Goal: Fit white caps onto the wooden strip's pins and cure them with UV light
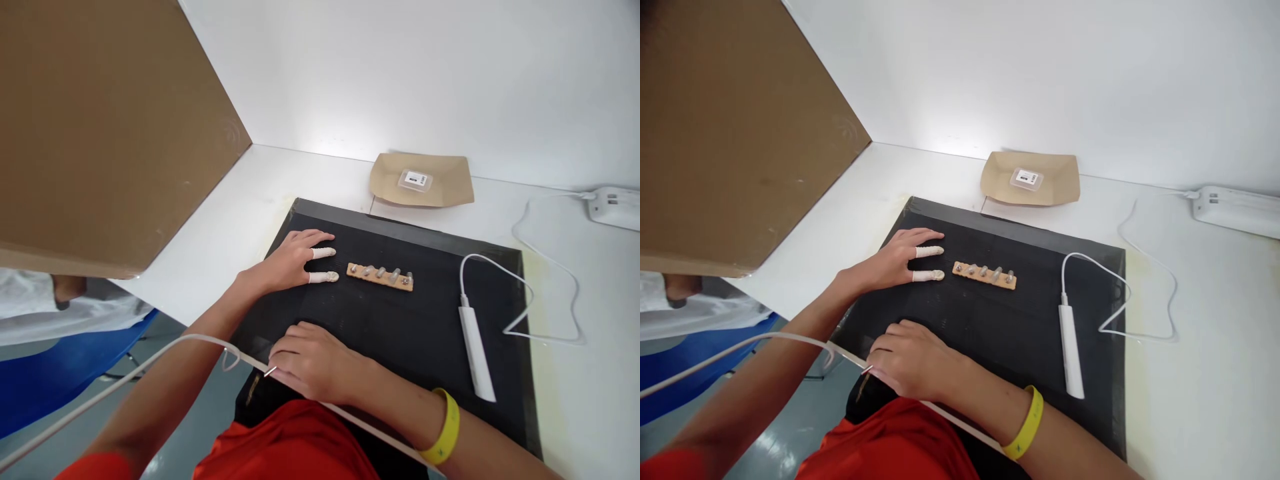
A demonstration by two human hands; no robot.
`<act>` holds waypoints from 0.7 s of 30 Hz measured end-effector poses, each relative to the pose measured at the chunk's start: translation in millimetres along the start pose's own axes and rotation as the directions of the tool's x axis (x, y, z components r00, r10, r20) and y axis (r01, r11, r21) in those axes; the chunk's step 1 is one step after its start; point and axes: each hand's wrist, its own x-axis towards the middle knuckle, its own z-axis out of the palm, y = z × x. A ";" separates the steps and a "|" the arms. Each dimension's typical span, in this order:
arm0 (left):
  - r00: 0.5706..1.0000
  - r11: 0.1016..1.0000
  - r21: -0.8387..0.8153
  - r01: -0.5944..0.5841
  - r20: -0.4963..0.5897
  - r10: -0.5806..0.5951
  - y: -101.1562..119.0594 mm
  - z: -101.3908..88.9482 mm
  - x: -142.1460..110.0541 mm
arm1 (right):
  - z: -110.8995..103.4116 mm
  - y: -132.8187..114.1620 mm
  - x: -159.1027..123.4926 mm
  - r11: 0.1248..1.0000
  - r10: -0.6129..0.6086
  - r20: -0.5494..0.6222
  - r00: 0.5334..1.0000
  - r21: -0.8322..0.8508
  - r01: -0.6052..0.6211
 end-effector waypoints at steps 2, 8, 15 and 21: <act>0.999 1.000 -0.008 0.000 -0.032 0.000 1.6 -1.9 -2.1 | -0.2 0.0 0.0 1.000 -0.003 0.003 1.000 -0.004 0.003; 0.991 0.991 0.052 0.122 -0.058 -0.119 -2.6 -11.1 -7.7 | -1.9 -0.6 -0.4 1.000 -0.008 0.008 1.000 0.000 0.008; 0.979 0.987 0.132 0.094 0.166 -0.115 -9.8 -19.6 12.5 | -1.5 -0.6 -0.2 1.000 -0.006 0.012 1.000 -0.015 0.006; 0.948 0.989 0.143 0.034 0.308 -0.077 -18.2 -29.2 35.5 | 3.7 1.1 -0.4 0.999 -0.008 -0.002 1.000 -0.044 0.008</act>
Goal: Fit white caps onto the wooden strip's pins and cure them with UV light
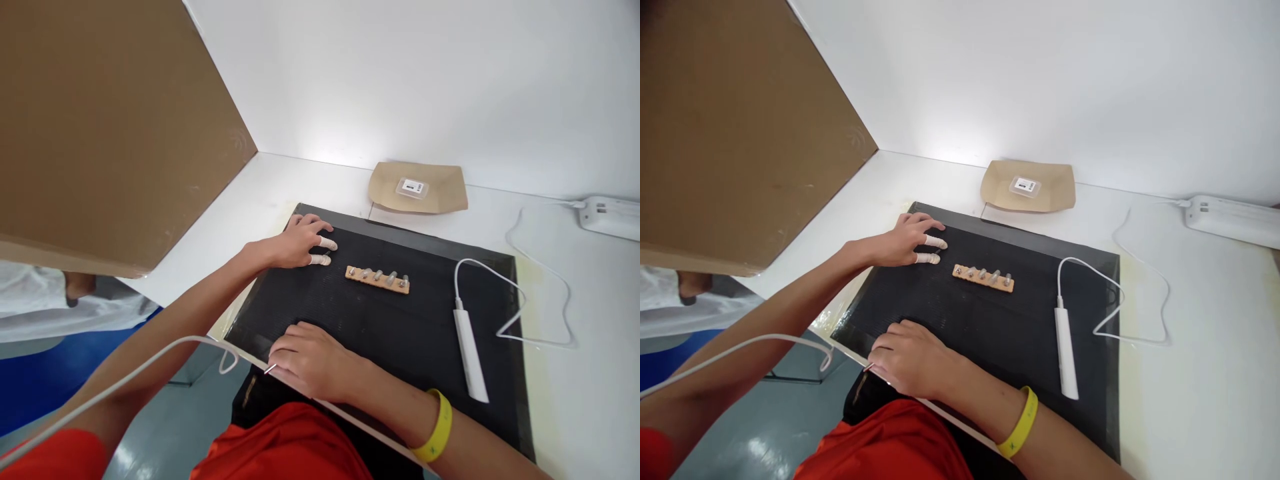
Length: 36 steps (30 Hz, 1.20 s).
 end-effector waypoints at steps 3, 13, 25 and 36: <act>1.000 0.998 -0.066 0.022 -0.013 -0.023 -3.2 -1.4 3.5 | 1.5 0.0 -0.2 1.000 0.001 -0.009 1.000 0.004 -0.001; 0.969 0.994 0.018 -0.111 -0.219 0.112 -3.8 3.7 -6.4 | -1.4 -1.3 -0.3 1.000 0.009 0.004 1.000 -0.006 -0.009; 0.872 0.987 0.078 -0.143 -0.463 0.163 19.7 37.6 -70.2 | -6.4 -2.5 -0.6 1.000 0.010 0.036 0.999 0.023 -0.011; 0.951 0.994 -0.086 -0.063 -0.306 0.034 13.1 29.8 -67.3 | -3.2 -1.8 -2.3 0.999 0.001 -0.002 1.000 0.035 -0.001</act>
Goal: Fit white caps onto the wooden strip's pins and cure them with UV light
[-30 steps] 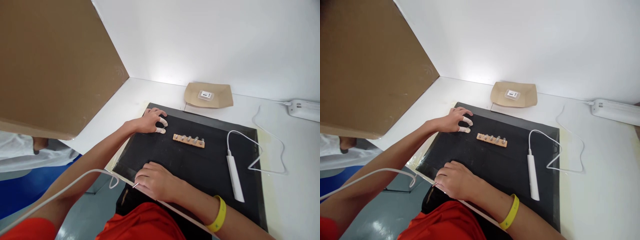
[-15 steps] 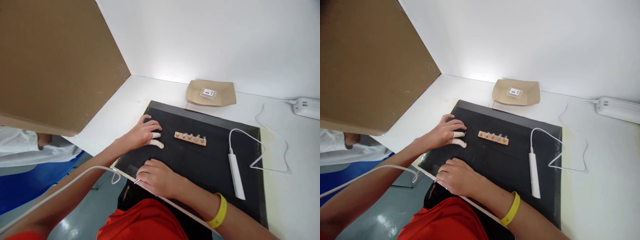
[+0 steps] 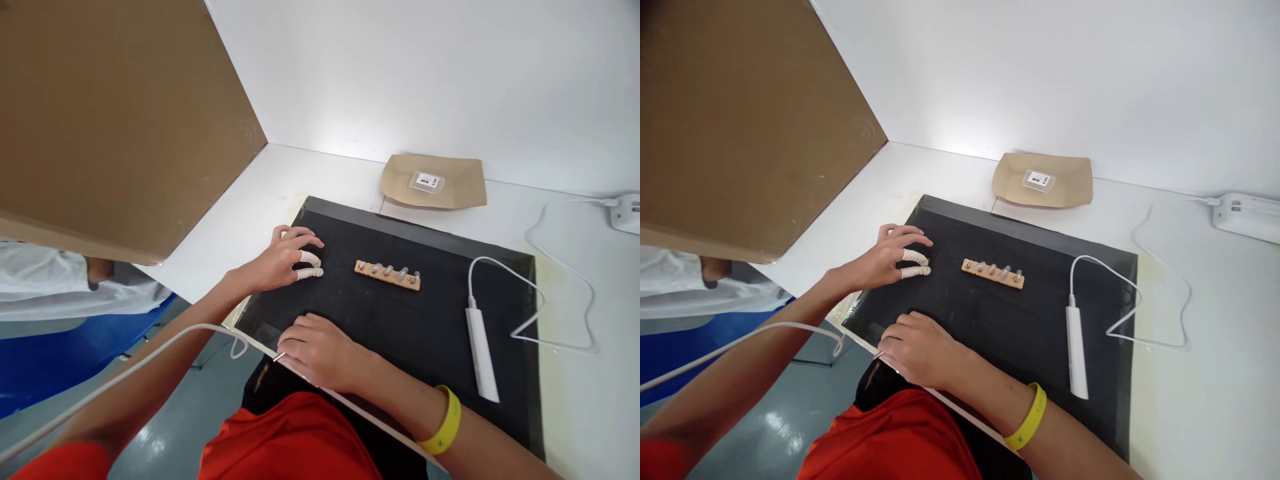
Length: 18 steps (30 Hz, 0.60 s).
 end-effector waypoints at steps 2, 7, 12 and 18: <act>0.999 0.999 -0.027 0.031 -0.029 -0.032 0.1 4.9 2.4 | -0.6 -0.3 0.3 1.000 0.006 0.005 1.000 0.005 -0.006; 0.992 0.985 -0.117 0.126 -0.018 -0.129 3.1 8.0 6.2 | -3.5 -1.9 1.4 1.000 0.009 0.012 1.000 0.015 -0.009; 0.985 0.980 -0.098 0.172 0.035 -0.170 3.9 4.3 3.3 | -3.4 -2.1 0.9 1.000 0.016 0.019 1.000 0.016 -0.016; 0.987 0.984 -0.077 0.159 -0.023 -0.161 2.7 11.0 6.8 | -3.3 -1.7 0.6 1.000 0.010 0.014 1.000 0.016 -0.010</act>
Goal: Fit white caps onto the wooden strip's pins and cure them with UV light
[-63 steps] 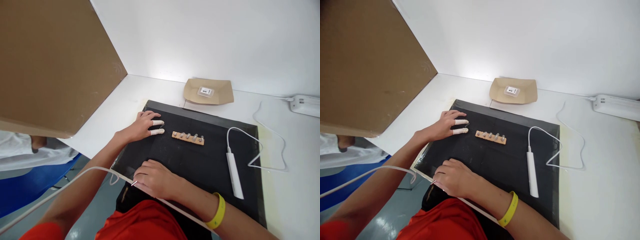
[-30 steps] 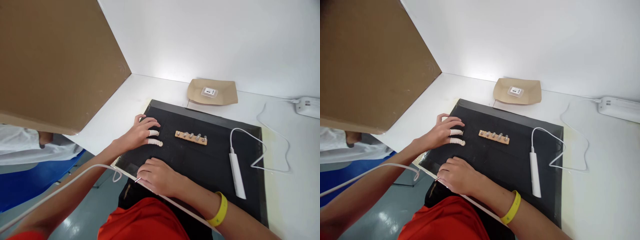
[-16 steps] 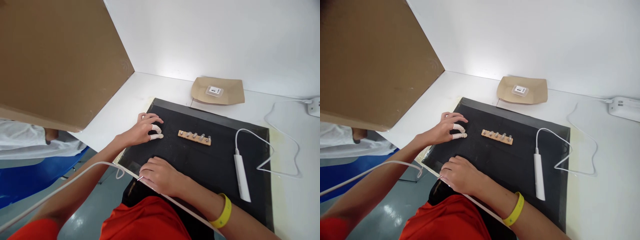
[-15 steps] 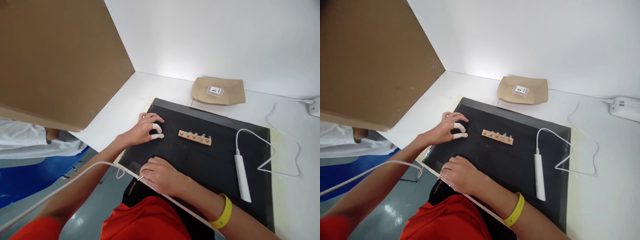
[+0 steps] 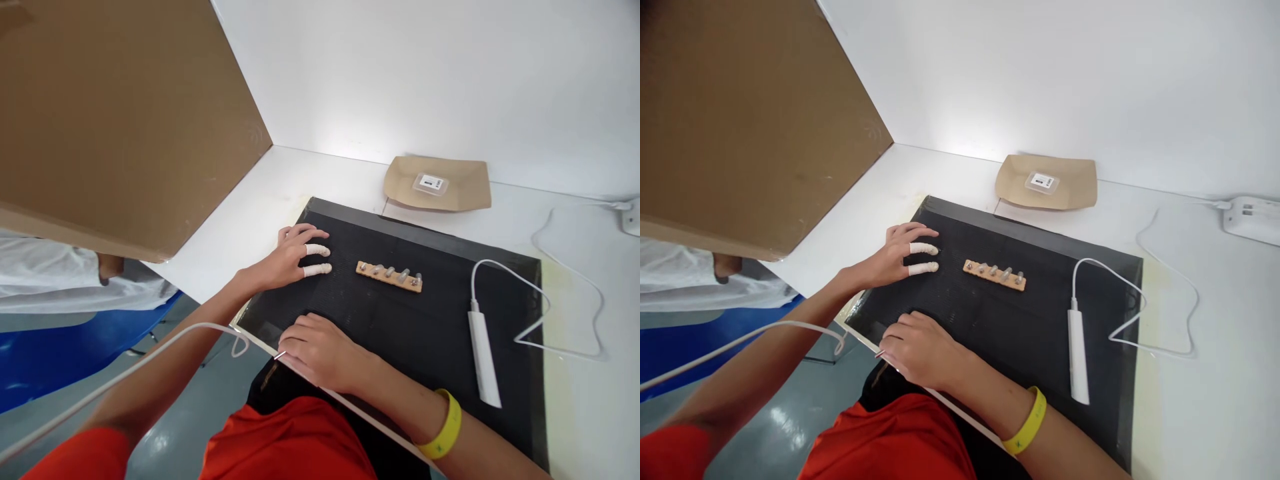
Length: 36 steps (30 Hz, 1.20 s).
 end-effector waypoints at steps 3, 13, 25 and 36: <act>1.000 1.000 -0.003 -0.019 -0.025 0.019 2.8 2.6 3.2 | -0.8 -0.1 0.4 1.000 -0.002 -0.009 1.000 0.004 0.002; 0.994 0.993 -0.041 0.106 0.000 -0.106 7.3 4.0 5.2 | -2.6 -1.6 0.9 1.000 0.002 -0.003 1.000 -0.004 -0.002; 0.989 0.988 -0.092 0.127 0.087 -0.119 -1.7 -4.2 22.5 | -0.9 -0.4 0.5 1.000 0.017 -0.002 1.000 0.003 -0.017; 0.993 0.990 -0.085 0.110 0.049 -0.106 1.3 -12.5 7.5 | -3.5 -1.3 2.1 1.000 0.015 0.023 1.000 0.010 -0.015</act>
